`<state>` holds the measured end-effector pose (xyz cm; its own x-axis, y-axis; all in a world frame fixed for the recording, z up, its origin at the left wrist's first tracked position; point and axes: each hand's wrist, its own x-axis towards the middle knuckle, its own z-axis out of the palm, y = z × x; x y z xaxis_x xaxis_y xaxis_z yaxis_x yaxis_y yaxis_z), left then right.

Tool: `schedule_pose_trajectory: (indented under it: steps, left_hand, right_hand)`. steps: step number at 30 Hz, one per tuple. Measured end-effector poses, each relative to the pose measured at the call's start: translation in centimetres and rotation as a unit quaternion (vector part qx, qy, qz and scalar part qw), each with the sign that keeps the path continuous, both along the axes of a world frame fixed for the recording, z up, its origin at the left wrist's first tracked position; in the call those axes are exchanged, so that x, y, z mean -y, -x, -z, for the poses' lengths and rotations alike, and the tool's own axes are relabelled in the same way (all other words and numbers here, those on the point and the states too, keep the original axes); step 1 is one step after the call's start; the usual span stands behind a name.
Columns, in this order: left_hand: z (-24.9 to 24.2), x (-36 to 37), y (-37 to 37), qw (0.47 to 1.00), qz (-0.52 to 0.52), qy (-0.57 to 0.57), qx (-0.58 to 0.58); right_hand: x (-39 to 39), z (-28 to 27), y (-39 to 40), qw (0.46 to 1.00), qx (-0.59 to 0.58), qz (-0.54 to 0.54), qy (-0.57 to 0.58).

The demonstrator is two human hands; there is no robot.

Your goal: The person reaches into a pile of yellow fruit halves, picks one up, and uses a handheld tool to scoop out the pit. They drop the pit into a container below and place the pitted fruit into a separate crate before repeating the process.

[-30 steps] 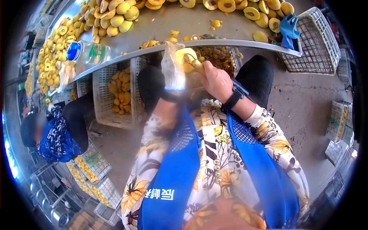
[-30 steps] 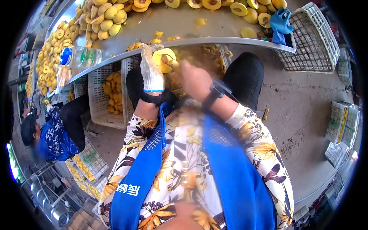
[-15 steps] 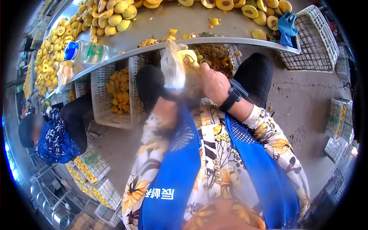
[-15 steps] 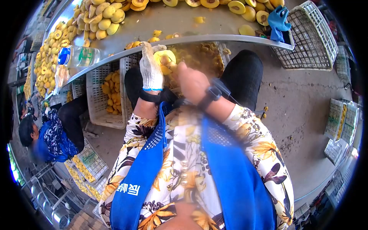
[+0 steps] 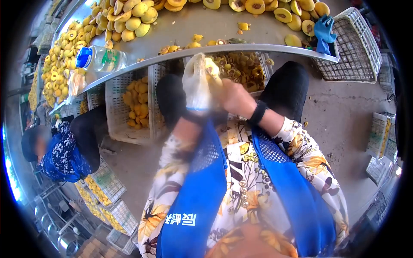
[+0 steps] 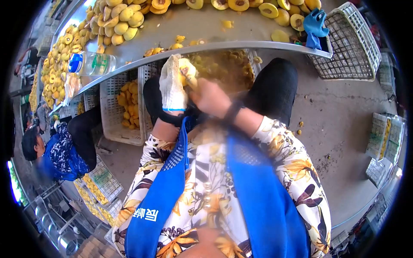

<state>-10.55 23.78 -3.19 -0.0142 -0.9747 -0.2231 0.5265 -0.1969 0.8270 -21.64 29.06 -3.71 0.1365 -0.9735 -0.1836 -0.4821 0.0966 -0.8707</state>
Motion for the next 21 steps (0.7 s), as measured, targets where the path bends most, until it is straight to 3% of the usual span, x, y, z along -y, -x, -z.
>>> schedule_pose_trajectory:
  steps: [2,3,7,9,10,12,13,14,15,16,18,19,20,21]
  left_hand:
    - [0.6,0.8,-0.7,0.995,0.069,0.02,-0.07]
    - [0.7,0.8,-0.7,0.995,0.073,0.006,-0.063]
    - [1.5,1.2,-0.1,0.996,0.063,-0.061,-0.011]
    - [1.3,1.5,0.1,0.989,0.082,-0.113,0.055]
    - [1.1,1.6,0.1,0.985,0.098,-0.138,0.036]
    - [-0.8,1.8,0.2,0.974,0.13,-0.186,-0.002]
    - [-0.9,2.1,-0.5,0.961,0.157,-0.208,-0.093]
    - [-0.3,2.4,-1.3,0.984,0.092,-0.14,-0.058]
    - [-0.1,3.3,-3.5,0.978,0.079,-0.151,-0.117]
    - [-0.1,4.3,-6.5,0.968,0.068,-0.163,-0.176]
    - [-0.9,3.9,-12.6,0.993,0.031,-0.063,-0.095]
    - [-0.1,4.3,-15.0,0.982,-0.107,-0.043,0.152]
    - [0.4,4.8,-17.1,0.891,-0.238,-0.018,0.386]
    - [-0.3,5.3,-19.5,0.764,-0.211,-0.015,0.609]
  right_hand:
    - [-0.1,-0.2,-0.5,0.999,0.021,0.017,0.027]
    - [-0.1,-0.9,-0.3,0.996,0.062,0.013,-0.057]
    - [-0.1,-3.0,0.0,0.972,0.166,0.017,-0.167]
    - [0.1,-3.8,0.5,0.924,0.268,0.008,-0.274]
    - [0.1,-4.1,0.7,0.891,0.317,0.002,-0.325]
    - [0.6,1.6,0.6,0.947,0.272,-0.17,-0.03]
    - [0.4,4.4,0.8,0.934,0.3,-0.194,-0.019]
    - [0.5,5.3,0.7,0.919,0.329,-0.219,-0.01]
    - [0.1,3.7,0.8,0.881,0.412,-0.184,-0.142]
    - [0.1,3.4,1.1,0.902,0.371,-0.155,-0.155]
    - [0.1,2.4,1.8,0.934,0.289,-0.099,-0.188]
    - [0.5,1.5,2.6,0.96,0.187,-0.075,-0.195]
    - [0.9,0.9,3.3,0.975,0.085,-0.047,-0.2]
    - [0.7,3.8,3.5,0.989,-0.036,-0.037,-0.141]
